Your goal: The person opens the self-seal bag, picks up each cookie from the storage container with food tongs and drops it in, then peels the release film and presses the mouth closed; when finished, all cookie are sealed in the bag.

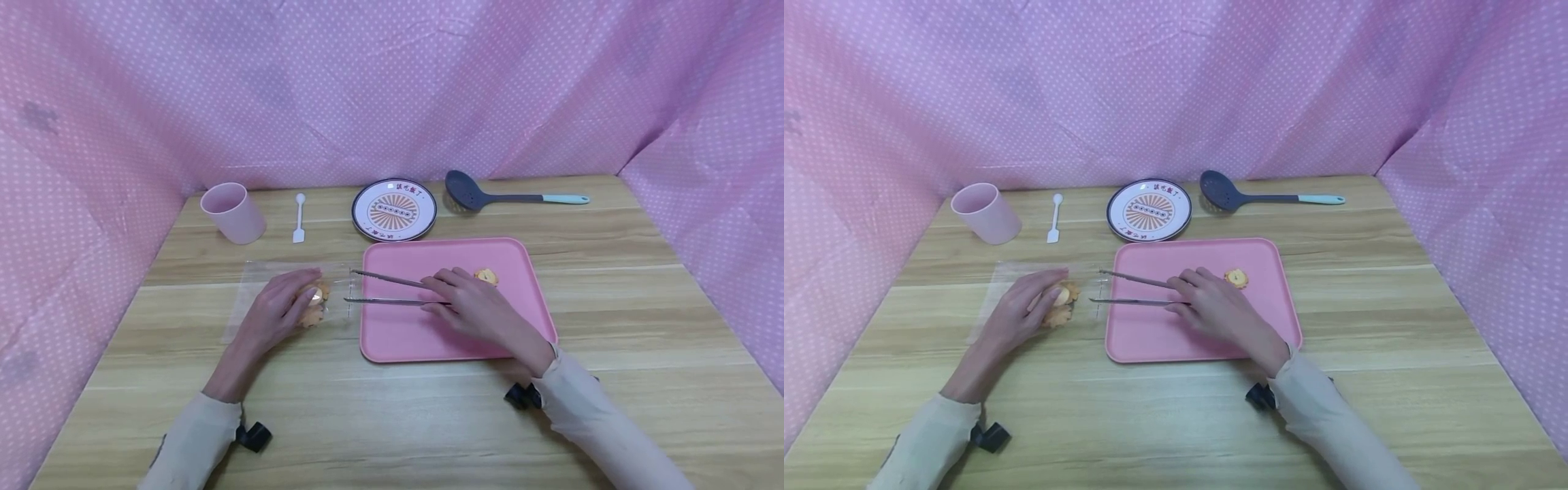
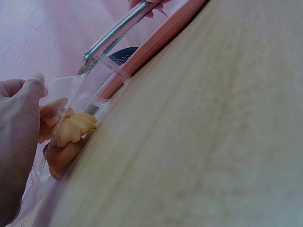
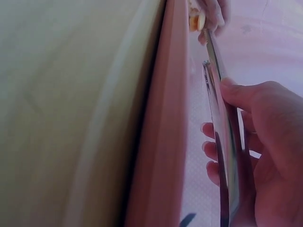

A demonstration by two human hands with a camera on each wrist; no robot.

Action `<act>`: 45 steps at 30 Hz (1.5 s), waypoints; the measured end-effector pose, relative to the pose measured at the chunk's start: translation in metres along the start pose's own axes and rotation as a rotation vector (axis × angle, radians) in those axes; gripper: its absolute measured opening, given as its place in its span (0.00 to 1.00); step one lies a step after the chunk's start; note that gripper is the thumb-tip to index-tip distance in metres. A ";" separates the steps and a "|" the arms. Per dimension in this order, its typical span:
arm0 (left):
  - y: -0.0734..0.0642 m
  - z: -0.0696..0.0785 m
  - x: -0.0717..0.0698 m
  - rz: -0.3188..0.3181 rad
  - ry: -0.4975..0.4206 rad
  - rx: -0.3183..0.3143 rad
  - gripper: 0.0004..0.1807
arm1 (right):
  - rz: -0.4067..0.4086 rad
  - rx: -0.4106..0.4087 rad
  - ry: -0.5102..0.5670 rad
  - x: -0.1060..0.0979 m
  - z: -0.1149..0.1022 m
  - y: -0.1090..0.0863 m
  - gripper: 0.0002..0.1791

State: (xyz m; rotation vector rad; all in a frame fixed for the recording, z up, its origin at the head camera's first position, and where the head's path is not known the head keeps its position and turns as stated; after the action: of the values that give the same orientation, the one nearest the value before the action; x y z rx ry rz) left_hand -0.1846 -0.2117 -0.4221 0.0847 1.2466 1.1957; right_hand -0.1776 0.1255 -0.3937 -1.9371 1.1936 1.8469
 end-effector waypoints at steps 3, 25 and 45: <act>0.000 0.000 -0.001 -0.003 0.003 -0.003 0.19 | 0.002 0.023 -0.007 -0.004 0.005 -0.007 0.21; -0.001 -0.002 0.000 -0.025 0.006 -0.012 0.16 | 0.009 0.150 -0.091 -0.030 0.038 -0.058 0.22; -0.001 0.001 -0.001 -0.035 0.014 -0.034 0.18 | 0.070 0.212 -0.127 -0.051 0.058 -0.103 0.24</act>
State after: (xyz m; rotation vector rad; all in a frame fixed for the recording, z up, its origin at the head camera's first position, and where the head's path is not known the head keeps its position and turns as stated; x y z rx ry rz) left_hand -0.1836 -0.2122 -0.4221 0.0287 1.2347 1.1886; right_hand -0.1462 0.2502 -0.3964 -1.6609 1.3701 1.7648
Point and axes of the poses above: each hand's wrist, its own y-axis towards the middle knuckle, its own x-axis out of the palm, z = x × y, the point moved 4 cm from there along y, towards the middle knuckle, and after that the axes turned 4 degrees about -y, right-handed, at the moved point
